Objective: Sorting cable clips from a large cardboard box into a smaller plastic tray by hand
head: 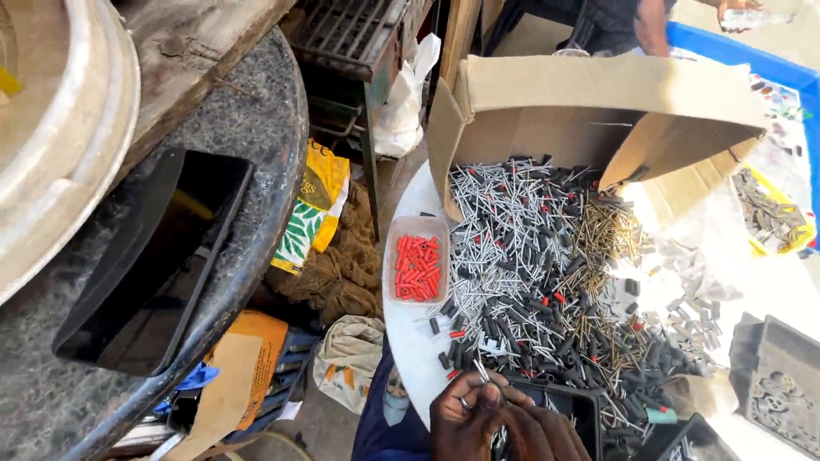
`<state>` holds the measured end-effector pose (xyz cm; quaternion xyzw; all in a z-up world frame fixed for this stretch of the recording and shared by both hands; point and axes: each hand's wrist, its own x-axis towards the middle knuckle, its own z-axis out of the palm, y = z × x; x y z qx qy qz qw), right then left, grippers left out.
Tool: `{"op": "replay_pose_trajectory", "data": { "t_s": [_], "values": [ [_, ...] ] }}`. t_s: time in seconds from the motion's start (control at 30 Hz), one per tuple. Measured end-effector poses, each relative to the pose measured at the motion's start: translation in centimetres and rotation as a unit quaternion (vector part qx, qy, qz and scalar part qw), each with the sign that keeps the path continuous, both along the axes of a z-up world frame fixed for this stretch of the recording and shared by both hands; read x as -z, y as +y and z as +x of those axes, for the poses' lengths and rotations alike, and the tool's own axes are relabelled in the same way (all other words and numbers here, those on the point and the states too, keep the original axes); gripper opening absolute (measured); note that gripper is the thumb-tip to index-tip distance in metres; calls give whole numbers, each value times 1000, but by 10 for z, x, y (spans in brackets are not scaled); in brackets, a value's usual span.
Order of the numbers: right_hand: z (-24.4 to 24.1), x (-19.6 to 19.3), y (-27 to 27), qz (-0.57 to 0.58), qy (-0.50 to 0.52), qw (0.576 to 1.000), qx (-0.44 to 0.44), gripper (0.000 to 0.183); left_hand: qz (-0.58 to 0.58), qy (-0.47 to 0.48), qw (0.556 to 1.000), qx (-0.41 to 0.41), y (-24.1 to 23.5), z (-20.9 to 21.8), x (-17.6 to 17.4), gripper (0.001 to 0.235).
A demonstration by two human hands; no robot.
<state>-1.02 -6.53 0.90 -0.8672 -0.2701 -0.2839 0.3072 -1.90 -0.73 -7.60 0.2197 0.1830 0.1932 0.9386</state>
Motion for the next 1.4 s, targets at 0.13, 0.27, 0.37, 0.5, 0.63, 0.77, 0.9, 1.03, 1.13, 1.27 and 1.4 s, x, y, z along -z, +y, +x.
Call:
{"op": "replay_pose_trajectory", "data": {
  "t_s": [0.13,0.27,0.37,0.5,0.63,0.77,0.9,1.03,1.13,1.27,1.4],
  "values": [
    [11,27,-9,8,-54,998,-9,13,41,15,999,-25,10,-1,4,33],
    [19,36,-38,-91,-5,986,-141,31,-12,41,999,1,21,-4,0,31],
    [21,16,-32,-123,-30,977,-173,22,-30,73,997,22,21,-9,-3,31],
    [19,-5,-11,-77,-21,984,-159,7,-50,88,994,49,27,-8,-2,29],
    [30,-6,0,-25,11,977,-211,19,-36,66,997,36,37,-9,4,27],
    [57,-18,10,9,87,954,-286,5,-11,87,996,-35,49,-9,20,36],
    [131,1,18,-62,167,954,-242,11,4,142,988,-58,70,-13,5,33],
    [168,25,35,-256,177,936,-165,15,-18,57,998,11,66,-18,40,35],
    [169,31,44,-409,96,893,-161,27,-55,90,994,16,69,-21,18,35],
    [163,31,49,-466,64,870,-149,20,-71,139,988,0,68,-27,-8,34],
    [174,39,45,-465,82,872,-125,36,-78,137,987,15,71,-19,-6,36]
  ]
}}
